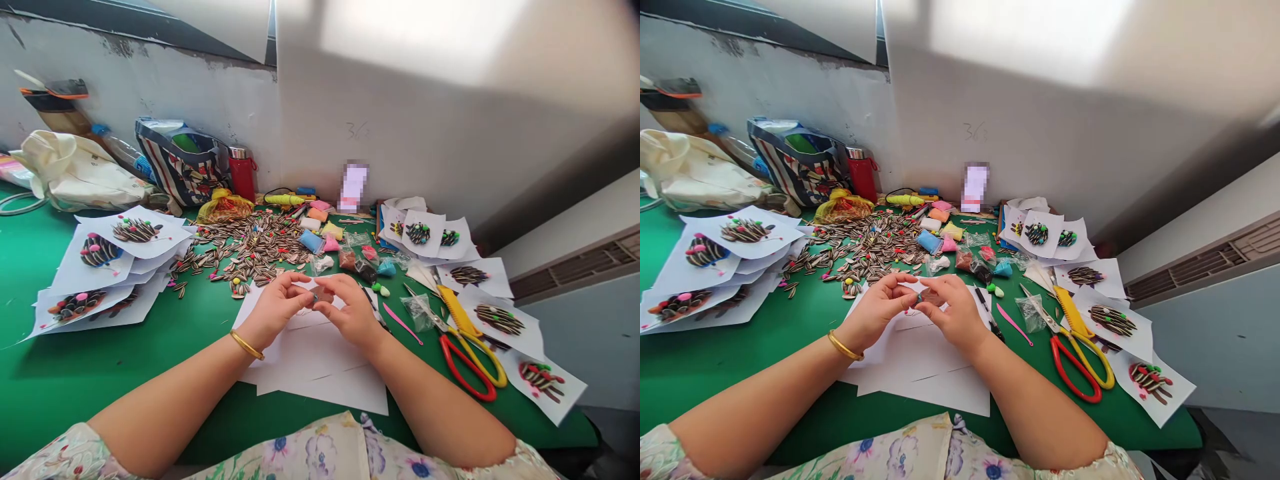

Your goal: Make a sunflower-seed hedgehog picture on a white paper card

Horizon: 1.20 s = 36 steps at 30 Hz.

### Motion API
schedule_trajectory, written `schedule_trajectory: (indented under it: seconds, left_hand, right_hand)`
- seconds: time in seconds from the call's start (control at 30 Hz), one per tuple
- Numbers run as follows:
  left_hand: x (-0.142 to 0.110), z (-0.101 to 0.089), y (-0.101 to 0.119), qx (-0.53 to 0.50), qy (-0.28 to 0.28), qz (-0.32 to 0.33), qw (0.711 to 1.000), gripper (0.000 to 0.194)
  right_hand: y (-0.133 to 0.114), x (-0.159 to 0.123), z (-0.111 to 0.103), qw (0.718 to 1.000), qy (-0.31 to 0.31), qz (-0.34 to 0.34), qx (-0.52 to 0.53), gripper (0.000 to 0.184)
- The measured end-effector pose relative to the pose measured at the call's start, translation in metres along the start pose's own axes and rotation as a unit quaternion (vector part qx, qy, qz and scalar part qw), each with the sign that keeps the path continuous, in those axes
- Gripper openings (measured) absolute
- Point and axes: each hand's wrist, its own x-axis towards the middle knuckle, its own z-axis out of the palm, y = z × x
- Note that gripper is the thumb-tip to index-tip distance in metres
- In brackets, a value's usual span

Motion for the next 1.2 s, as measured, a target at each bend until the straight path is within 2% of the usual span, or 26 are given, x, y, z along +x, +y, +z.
schedule_trajectory:
  seconds: [0.07,0.13,0.27,0.37,0.43,0.53,0.63,0.77,0.87,0.93,1.0,1.07,1.13,1.2]
  left_hand:
    - [-0.002,0.000,0.001,0.013,-0.009,-0.002,1.000,0.053]
    - [-0.002,0.000,0.001,0.017,-0.013,-0.006,1.000,0.055]
    - [0.005,-0.002,-0.002,0.003,0.030,0.008,1.000,0.039]
    - [0.010,-0.004,-0.005,-0.007,0.061,0.012,0.998,0.037]
    - [0.010,-0.005,-0.007,-0.017,0.057,-0.005,0.998,0.041]
    - [0.006,-0.003,-0.007,-0.047,0.012,-0.027,0.998,0.048]
    - [0.002,0.000,-0.008,-0.051,-0.027,-0.017,0.998,0.040]
    - [0.002,0.001,-0.006,-0.051,-0.009,-0.018,0.998,0.042]
    - [0.003,-0.001,-0.004,-0.047,0.001,-0.020,0.999,0.044]
    - [0.003,-0.001,-0.003,-0.035,-0.002,-0.020,0.999,0.045]
    - [0.001,0.000,-0.002,-0.016,-0.010,-0.019,1.000,0.047]
    - [-0.001,0.001,-0.001,-0.002,-0.020,-0.020,1.000,0.051]
    - [-0.001,0.001,0.000,0.005,-0.025,-0.022,0.999,0.055]
    - [0.000,0.001,0.000,0.005,-0.021,-0.019,1.000,0.055]
  right_hand:
    - [-0.002,0.001,0.000,0.999,-0.034,0.015,0.006,0.015]
    - [-0.003,0.001,0.000,0.999,-0.034,0.020,0.004,0.013]
    - [-0.003,0.004,-0.005,0.998,0.060,0.018,0.014,0.017]
    - [0.000,0.004,-0.009,0.993,0.110,0.020,0.024,0.017]
    - [0.001,0.003,-0.009,0.995,0.095,0.011,0.022,0.021]
    - [0.001,0.001,-0.003,0.999,0.047,-0.008,0.012,0.023]
    - [0.000,-0.001,0.003,0.999,0.024,-0.021,-0.024,0.021]
    - [0.001,-0.001,0.006,0.998,0.019,-0.035,-0.049,0.026]
    - [0.004,0.000,0.002,0.998,0.056,-0.010,-0.017,0.036]
    - [0.006,0.001,0.001,0.999,0.045,0.008,-0.002,0.040]
    - [0.007,0.001,0.001,1.000,0.010,0.019,0.005,0.037]
    - [0.007,0.000,0.002,1.000,-0.002,0.028,0.009,0.026]
    - [0.006,0.000,0.003,0.999,0.008,0.036,0.011,0.013]
    - [0.004,0.001,0.002,0.999,0.028,0.032,0.017,0.011]
